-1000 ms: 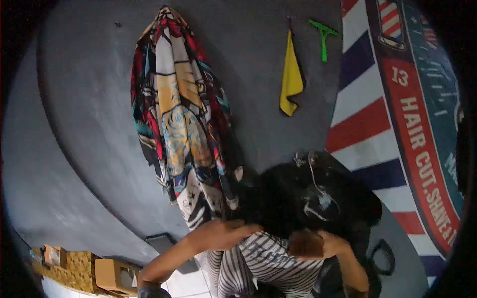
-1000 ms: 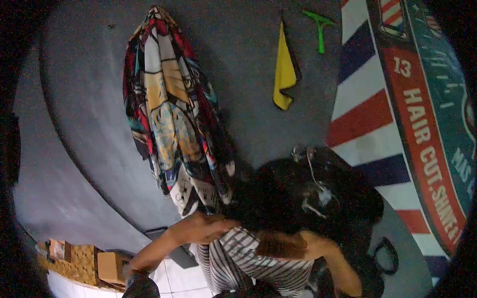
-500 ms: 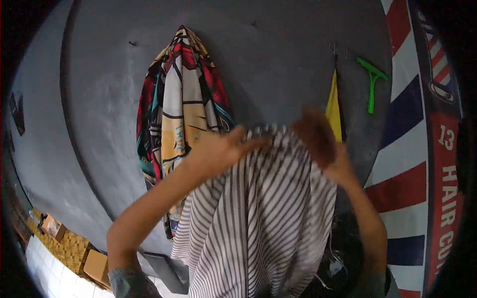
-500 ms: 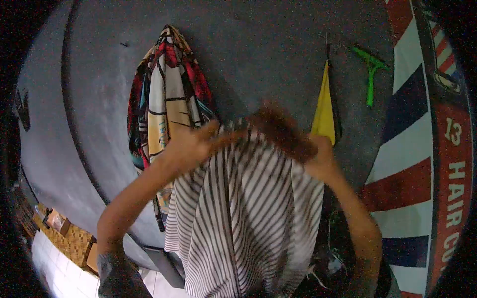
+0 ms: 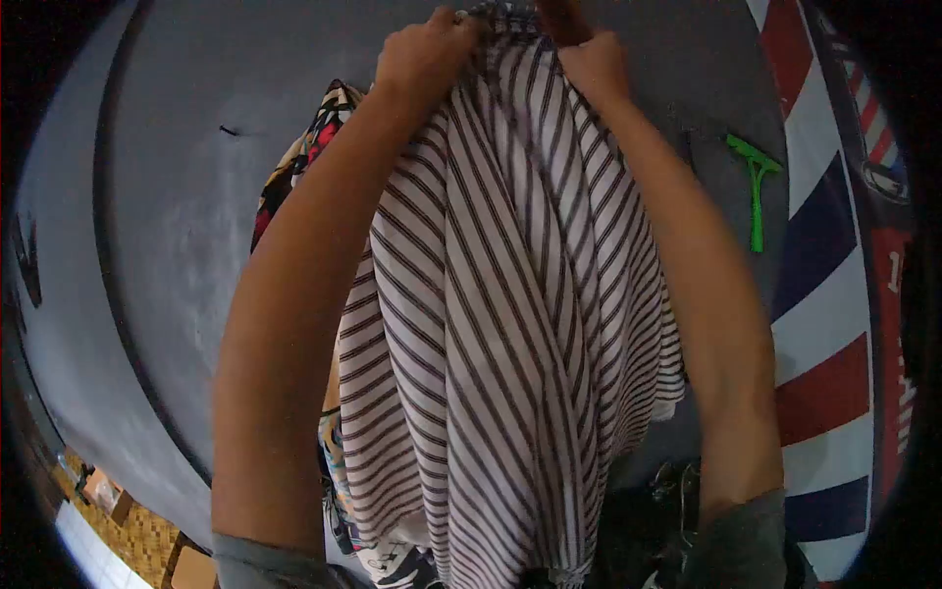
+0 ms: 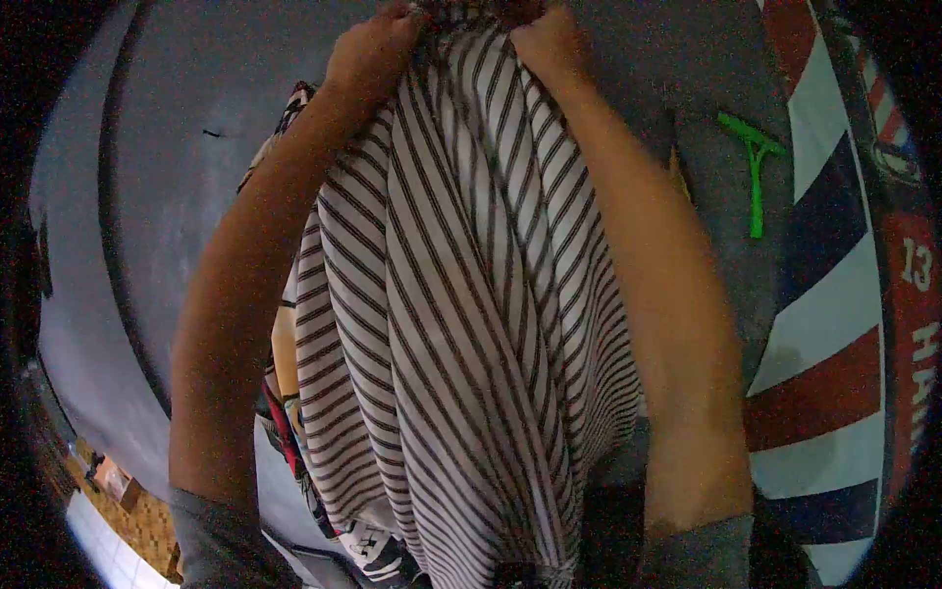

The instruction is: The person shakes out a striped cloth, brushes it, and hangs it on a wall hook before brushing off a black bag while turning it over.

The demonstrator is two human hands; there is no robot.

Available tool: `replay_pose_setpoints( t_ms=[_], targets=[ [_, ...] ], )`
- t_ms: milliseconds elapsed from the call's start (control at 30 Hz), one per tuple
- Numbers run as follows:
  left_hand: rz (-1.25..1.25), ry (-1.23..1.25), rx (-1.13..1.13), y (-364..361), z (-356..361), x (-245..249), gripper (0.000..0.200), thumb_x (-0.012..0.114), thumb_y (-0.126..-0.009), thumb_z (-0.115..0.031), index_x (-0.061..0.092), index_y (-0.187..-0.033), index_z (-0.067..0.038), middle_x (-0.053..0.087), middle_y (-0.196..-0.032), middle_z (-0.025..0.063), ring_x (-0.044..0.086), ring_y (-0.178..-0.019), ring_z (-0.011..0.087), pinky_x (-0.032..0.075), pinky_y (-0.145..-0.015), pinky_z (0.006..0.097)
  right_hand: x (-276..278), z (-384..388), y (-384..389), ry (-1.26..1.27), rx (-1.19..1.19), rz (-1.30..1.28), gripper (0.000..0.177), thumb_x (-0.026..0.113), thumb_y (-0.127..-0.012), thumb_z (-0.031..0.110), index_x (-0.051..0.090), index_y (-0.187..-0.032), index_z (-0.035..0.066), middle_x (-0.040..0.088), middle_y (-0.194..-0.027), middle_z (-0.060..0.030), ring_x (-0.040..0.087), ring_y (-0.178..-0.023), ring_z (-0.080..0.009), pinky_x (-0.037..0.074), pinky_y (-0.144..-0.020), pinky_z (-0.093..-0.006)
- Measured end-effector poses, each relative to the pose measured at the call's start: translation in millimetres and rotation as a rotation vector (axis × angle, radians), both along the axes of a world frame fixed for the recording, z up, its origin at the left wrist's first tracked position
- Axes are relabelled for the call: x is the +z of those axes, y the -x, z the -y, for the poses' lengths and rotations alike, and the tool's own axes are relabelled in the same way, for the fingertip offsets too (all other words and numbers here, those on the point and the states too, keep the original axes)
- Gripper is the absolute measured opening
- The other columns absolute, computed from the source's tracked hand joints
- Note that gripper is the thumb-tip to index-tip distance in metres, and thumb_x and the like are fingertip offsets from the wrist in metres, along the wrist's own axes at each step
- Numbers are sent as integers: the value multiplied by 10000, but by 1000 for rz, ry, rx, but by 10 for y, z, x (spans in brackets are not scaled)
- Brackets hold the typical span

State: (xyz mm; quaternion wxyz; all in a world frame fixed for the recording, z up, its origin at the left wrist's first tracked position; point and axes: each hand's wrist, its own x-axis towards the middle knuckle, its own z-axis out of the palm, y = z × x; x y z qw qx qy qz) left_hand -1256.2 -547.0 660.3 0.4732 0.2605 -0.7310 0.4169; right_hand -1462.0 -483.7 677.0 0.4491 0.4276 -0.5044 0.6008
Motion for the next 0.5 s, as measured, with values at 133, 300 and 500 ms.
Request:
replay_pose_setpoints(
  t_ms=[133,300,500],
  targets=[
    [-148,292,-405,247,842,272,247,468,-889,-228,608,-1077,-149,629,-994,185,645,-827,382,531,-696,479,93,195,157,-30,71,-39,536,608,-753,181,452,-1169,-118,481,-1169,-274,484,-1093,-391,417,-892,-448],
    [-170,211,-345,117,625,55,271,469,-910,-294,618,-1044,-112,649,-924,211,634,-869,397,515,-745,495,-129,46,-69,32,126,-402,569,724,-712,381,605,-1079,-37,643,-1010,-232,636,-948,-333,494,-814,-390],
    [-196,97,-450,249,666,179,317,471,-910,-351,626,-1036,-104,656,-903,209,625,-867,417,509,-756,502,-156,-19,41,-204,-53,-531,462,734,-755,334,635,-1052,-6,677,-945,-195,659,-896,-303,493,-778,-362]
  ],
)
